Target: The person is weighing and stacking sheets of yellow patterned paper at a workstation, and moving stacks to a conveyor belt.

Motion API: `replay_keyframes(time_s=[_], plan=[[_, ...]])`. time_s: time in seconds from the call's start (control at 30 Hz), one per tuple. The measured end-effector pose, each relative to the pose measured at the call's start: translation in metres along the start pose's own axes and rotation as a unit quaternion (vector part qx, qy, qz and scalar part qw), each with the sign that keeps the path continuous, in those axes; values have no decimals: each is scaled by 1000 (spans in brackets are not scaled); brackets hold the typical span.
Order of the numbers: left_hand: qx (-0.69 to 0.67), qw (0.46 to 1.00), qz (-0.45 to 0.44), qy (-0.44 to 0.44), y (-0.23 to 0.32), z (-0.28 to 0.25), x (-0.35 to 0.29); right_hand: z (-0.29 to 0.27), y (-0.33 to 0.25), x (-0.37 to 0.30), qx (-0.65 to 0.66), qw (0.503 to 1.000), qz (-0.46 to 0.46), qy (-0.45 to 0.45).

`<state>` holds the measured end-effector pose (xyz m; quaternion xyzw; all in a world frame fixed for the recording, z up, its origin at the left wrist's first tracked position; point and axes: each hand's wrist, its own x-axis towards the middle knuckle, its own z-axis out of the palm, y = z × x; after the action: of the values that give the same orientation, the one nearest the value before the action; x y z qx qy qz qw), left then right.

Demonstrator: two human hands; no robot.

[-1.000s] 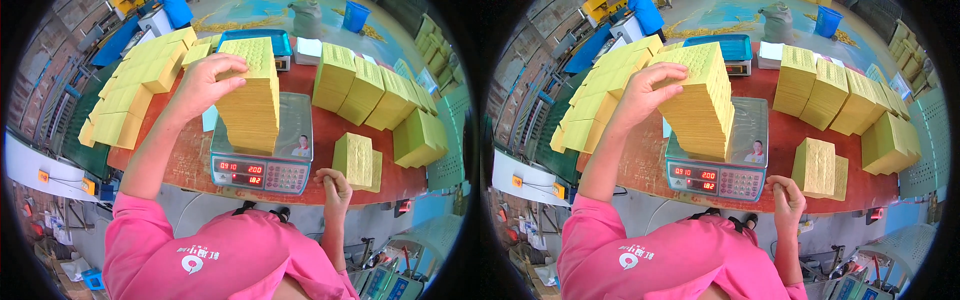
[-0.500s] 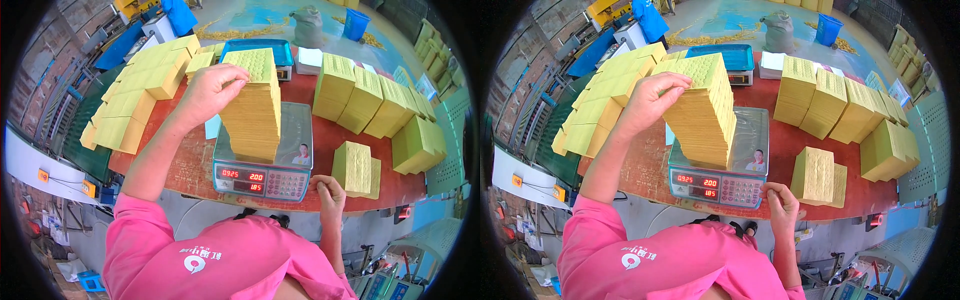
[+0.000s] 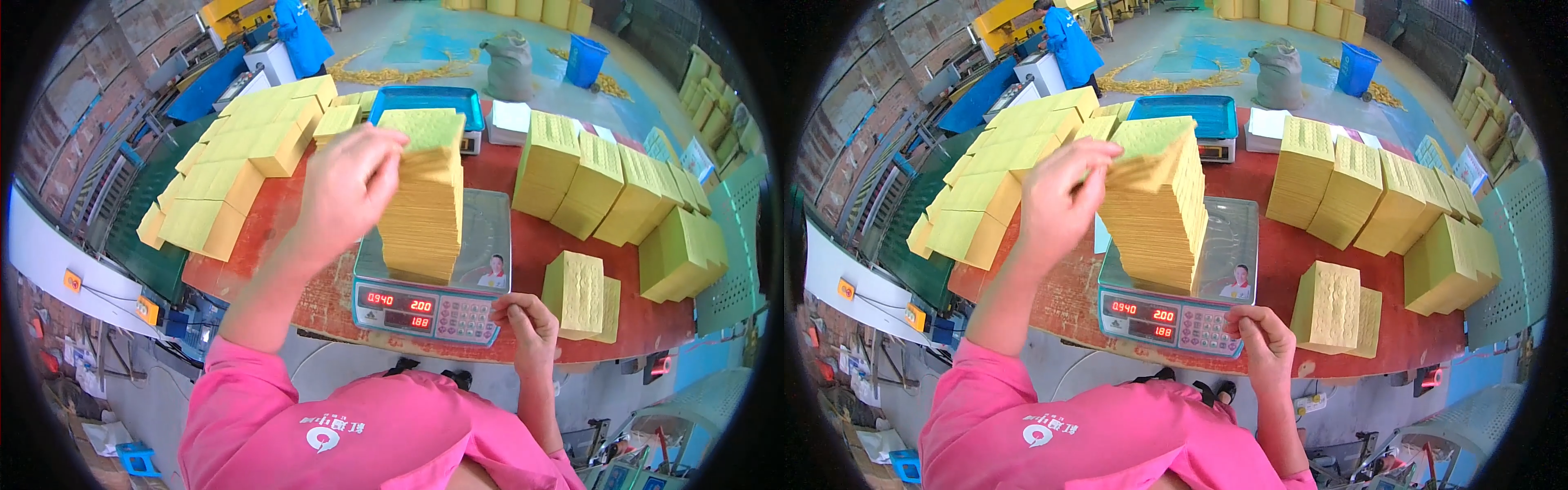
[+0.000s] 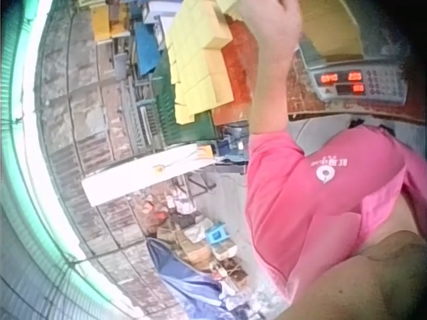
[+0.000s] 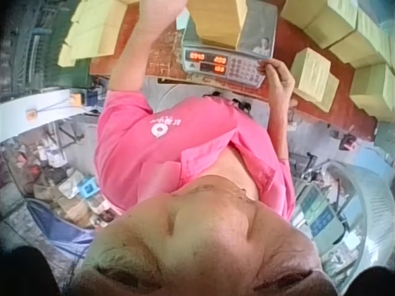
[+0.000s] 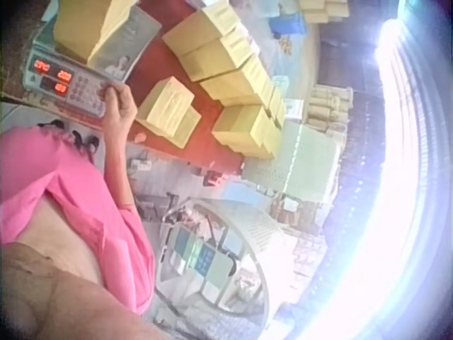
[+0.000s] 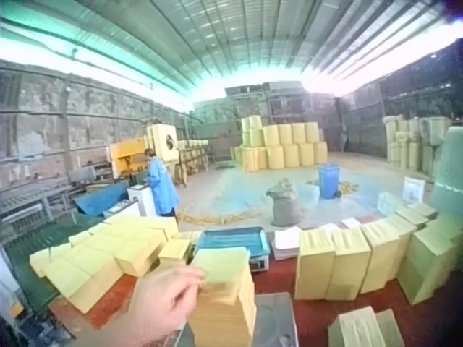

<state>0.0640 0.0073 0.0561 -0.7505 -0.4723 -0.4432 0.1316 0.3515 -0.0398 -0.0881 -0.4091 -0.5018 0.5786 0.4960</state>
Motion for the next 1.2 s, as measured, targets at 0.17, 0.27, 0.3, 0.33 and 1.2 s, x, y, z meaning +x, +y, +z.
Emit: replay_keyframes(time_s=[0.17, 0.27, 0.3, 0.33, 1.2], plan=[[64, 992, 112, 15, 56, -12, -42, 29, -28, 10, 191, 972, 11, -133], [21, 991, 134, 4, 69, 3, -73, 45, -46, 26, 228, 957, 41, -173], [11, 990, 143, -6, 74, 6, -81, 54, -54, 25, 236, 957, 31, -164], [23, 990, 138, -2, 77, 9, -90, 59, -53, 27, 257, 954, 8, -154], [-424, 810, -370, -164, 148, 109, -127, -176, -33, -30, -79, 948, -102, 291]])
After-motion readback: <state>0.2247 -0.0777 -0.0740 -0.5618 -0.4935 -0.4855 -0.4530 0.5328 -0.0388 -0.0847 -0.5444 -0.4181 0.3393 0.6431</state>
